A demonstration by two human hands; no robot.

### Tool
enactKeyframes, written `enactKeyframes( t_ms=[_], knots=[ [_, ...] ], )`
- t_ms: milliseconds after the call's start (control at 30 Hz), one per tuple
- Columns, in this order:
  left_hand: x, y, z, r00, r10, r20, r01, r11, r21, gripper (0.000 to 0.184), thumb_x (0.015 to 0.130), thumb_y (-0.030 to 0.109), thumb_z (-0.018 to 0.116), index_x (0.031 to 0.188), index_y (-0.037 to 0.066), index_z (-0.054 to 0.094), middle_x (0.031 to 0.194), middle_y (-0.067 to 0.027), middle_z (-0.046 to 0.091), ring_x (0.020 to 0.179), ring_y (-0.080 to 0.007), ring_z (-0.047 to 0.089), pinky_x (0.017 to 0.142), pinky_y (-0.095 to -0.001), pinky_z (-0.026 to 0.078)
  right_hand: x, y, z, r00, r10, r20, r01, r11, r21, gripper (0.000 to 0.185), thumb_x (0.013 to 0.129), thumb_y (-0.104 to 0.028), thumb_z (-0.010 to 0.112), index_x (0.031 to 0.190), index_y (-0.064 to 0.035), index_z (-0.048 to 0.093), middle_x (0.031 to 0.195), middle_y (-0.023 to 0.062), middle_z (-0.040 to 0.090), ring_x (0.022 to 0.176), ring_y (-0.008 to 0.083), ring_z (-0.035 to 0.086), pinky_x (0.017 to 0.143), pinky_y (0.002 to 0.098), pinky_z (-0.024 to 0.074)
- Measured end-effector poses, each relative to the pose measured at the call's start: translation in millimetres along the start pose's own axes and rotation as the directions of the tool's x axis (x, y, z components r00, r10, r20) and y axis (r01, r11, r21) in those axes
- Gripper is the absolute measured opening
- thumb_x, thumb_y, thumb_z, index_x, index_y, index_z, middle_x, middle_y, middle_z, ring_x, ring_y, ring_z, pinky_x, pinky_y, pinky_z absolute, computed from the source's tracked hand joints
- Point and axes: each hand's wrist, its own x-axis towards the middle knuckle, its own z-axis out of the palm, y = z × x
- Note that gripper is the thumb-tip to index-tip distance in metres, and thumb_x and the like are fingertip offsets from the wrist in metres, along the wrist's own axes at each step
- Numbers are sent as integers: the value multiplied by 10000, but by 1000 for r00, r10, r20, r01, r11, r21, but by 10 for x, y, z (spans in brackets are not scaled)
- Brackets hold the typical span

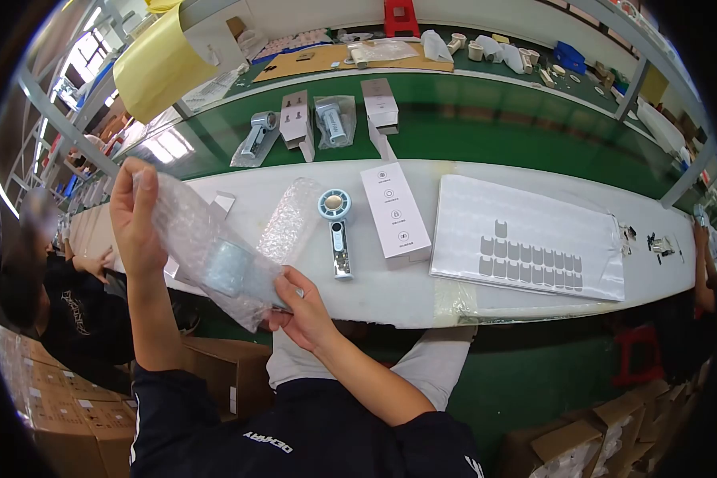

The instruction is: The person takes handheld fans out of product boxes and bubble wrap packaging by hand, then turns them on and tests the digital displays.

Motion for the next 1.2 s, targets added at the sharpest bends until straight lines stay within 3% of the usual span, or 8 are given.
enactKeyframes(
  t_ms=[167, 400, 567, 667, 767, 833, 967, 1200],
  knots=[
    [574, -136, -270, 955, 208, -209, -137, 940, 311, 223, 1003, 253, 688, 894, 74, 613, 795, 82, 496, 740, -8, 391, 649, -191, 299, -200, -137, -120, 995, 48, 87, -40, 995, -92, 522, 1036, -413, 586, 1362, -11, 517, 898, 100, 645, 695, 155, 649, 521, 258, 493],
    [796, -1406, -667, 822, -562, 96, 369, 653, 662, 356, 896, 413, 745, 943, 62, 714, 793, 13, 614, 745, -104, 529, 681, -281, 438, -546, -433, -275, 966, -246, -83, 232, 962, -147, 619, 1007, -495, 593, 1385, -19, 477, 996, 117, 639, 647, 178, 578, 490, 259, 440],
    [556, -2256, -419, 773, -624, 116, 382, 603, 700, 403, 883, 409, 785, 1028, 42, 705, 891, -41, 659, 821, -137, 592, 742, -310, 473, -587, -592, -257, 938, -344, -34, 335, 929, -157, 590, 1047, -425, 553, 1417, 22, 447, 912, 126, 636, 719, 205, 653, 552, 316, 538],
    [456, -2415, -382, 926, 182, 331, -378, 408, 831, 355, 946, 361, 729, 1097, 43, 684, 997, -76, 661, 895, -150, 603, 802, -328, 490, -621, -628, -174, 931, -364, -40, 343, 905, -251, 564, 1059, -369, 551, 1445, 21, 424, 1007, 141, 649, 784, 217, 671, 626, 324, 568],
    [63, -1329, 118, 995, 27, 97, -65, 909, 411, 269, 1008, 257, 625, 1116, 14, 664, 1049, -91, 656, 952, -168, 604, 859, -344, 495, -528, -576, 0, 858, -513, -35, 481, 824, -299, 543, 1066, -314, 550, 1470, 16, 399, 1098, 154, 644, 888, 230, 679, 718, 339, 581],
    [-526, -941, 274, 977, -182, 110, 184, 983, -5, 245, 997, 174, 586, 1172, 5, 614, 1102, -94, 639, 1011, -188, 593, 883, -364, 491, -415, -529, 65, 761, -645, 66, 595, 655, -466, 490, 1073, -210, 523, 1478, 27, 381, 1179, 169, 625, 958, 228, 665, 802, 340, 565],
    [-1162, -679, 757, 920, -236, 313, 278, 956, -97, 670, 972, 225, 638, 1510, 5, 305, 1427, -180, 495, 1343, -271, 491, 1072, -433, 431, -180, -361, 37, 639, -660, 395, 471, -70, -879, 549, 1033, -106, 511, 1520, 51, 313, 1418, 214, 496, 1124, 275, 611, 993, 386, 487],
    [-1047, -1111, 735, 869, -455, 194, 494, 788, -366, 404, 1089, 181, 469, 1454, 65, 342, 1147, -104, 598, 898, -167, 665, 765, -332, 574, -183, -657, -59, 679, -565, 469, 148, -520, -841, 657, 892, -133, 695, 1474, 19, 429, 1406, 251, 468, 1200, 404, 518, 975, 455, 452]
  ],
)
